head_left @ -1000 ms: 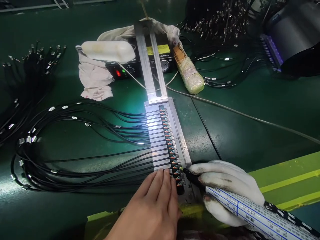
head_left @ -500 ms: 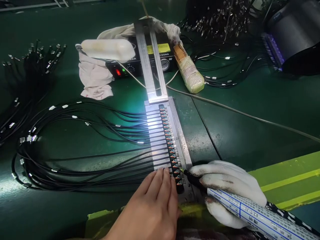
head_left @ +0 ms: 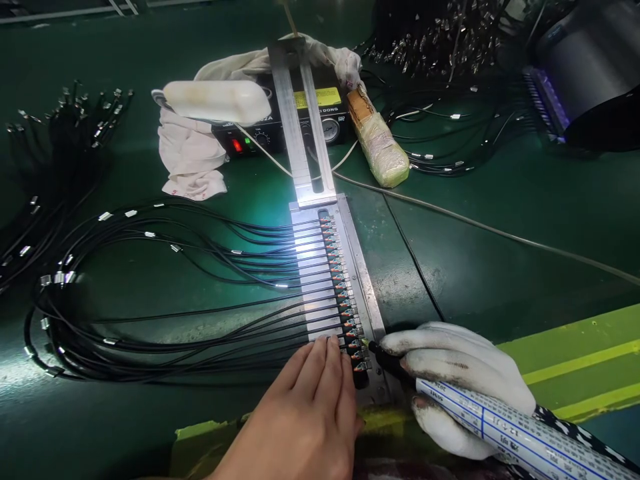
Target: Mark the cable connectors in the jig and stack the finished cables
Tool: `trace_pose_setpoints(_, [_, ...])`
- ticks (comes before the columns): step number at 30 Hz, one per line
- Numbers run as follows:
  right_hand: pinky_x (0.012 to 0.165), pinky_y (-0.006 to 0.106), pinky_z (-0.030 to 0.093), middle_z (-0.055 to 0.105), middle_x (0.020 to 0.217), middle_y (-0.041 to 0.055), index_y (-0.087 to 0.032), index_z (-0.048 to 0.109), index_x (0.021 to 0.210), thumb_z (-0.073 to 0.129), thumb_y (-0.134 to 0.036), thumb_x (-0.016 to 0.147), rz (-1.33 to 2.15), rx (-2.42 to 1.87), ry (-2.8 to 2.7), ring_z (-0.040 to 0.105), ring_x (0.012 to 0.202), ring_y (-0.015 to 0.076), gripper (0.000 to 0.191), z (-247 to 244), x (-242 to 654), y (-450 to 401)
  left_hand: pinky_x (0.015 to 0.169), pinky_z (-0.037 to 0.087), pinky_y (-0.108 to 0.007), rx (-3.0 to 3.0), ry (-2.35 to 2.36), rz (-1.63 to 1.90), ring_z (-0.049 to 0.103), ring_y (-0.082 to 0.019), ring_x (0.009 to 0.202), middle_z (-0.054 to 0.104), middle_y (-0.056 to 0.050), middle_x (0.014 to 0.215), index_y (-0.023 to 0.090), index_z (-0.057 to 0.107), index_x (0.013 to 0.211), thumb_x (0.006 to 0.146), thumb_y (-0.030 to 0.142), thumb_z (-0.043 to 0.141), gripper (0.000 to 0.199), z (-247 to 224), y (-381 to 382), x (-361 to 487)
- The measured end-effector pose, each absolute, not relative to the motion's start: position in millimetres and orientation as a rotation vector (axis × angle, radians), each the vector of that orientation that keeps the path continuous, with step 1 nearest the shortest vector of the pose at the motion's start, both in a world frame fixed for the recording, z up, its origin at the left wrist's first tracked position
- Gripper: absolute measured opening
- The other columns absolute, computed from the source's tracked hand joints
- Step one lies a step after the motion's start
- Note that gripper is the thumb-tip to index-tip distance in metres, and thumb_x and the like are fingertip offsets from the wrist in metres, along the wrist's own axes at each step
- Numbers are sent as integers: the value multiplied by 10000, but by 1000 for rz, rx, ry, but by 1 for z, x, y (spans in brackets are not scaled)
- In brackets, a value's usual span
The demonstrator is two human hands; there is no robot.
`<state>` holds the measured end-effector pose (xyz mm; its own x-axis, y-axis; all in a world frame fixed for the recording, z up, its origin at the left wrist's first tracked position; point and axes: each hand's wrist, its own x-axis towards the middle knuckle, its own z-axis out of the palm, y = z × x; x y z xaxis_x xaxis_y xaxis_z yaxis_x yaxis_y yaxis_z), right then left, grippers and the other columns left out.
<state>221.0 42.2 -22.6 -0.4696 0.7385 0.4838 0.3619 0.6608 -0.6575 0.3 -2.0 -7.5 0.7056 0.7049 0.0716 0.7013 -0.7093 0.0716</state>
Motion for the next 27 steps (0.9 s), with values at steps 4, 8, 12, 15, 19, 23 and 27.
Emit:
trace_pose_setpoints(4, [704,296,620,753,900,82,-172,612,899,563,-165,759,613,-857,-2089,739,834,202,149,-24,221,42,935,528,-409,2879,1164,157,643,-325,1103,685,-168,1175,59,667,1133,907,228,575,297,-9,-2,0])
trace_pose_setpoints(8, [699,300,620,754,913,92,-174,611,901,552,-161,765,614,-847,-2101,738,838,204,149,-24,222,42,940,520,-409,2881,1178,152,640,-324,1107,680,-174,1183,55,659,1139,910,227,563,302,-9,-3,0])
trace_pose_setpoints(12, [703,307,620,755,906,99,-169,617,898,552,-163,769,616,-847,-2106,739,835,208,145,-23,223,42,957,508,-405,2879,1181,139,630,-319,1123,678,-172,1190,58,651,1157,905,241,566,323,-9,-2,0])
trace_pose_setpoints(15, [701,294,619,754,906,98,-164,621,894,560,-170,775,624,-838,-2109,738,838,205,134,-22,223,42,953,509,-401,2881,1179,138,634,-317,1113,684,-168,1179,59,658,1148,897,249,573,325,-10,-2,-1])
trace_pose_setpoints(19, [704,302,620,752,924,98,-171,613,897,561,-175,778,623,-845,-2113,738,837,209,130,-24,223,42,979,486,-393,2867,1185,109,622,-304,1133,679,-160,1194,69,648,1169,905,228,554,322,-10,-3,-1])
trace_pose_setpoints(23, [696,322,624,752,928,98,-175,605,907,559,-170,779,619,-847,-2106,737,836,219,137,-25,223,41,984,480,-394,2864,1188,127,624,-304,1129,681,-160,1190,69,652,1162,905,245,562,324,-9,-3,-1])
trace_pose_setpoints(27, [689,320,621,753,916,101,-180,601,890,546,-184,795,615,-843,-2134,739,819,214,111,-23,223,42,981,483,-397,2860,1184,120,624,-311,1127,677,-156,1200,69,652,1163,886,241,583,334,-10,-3,-1])
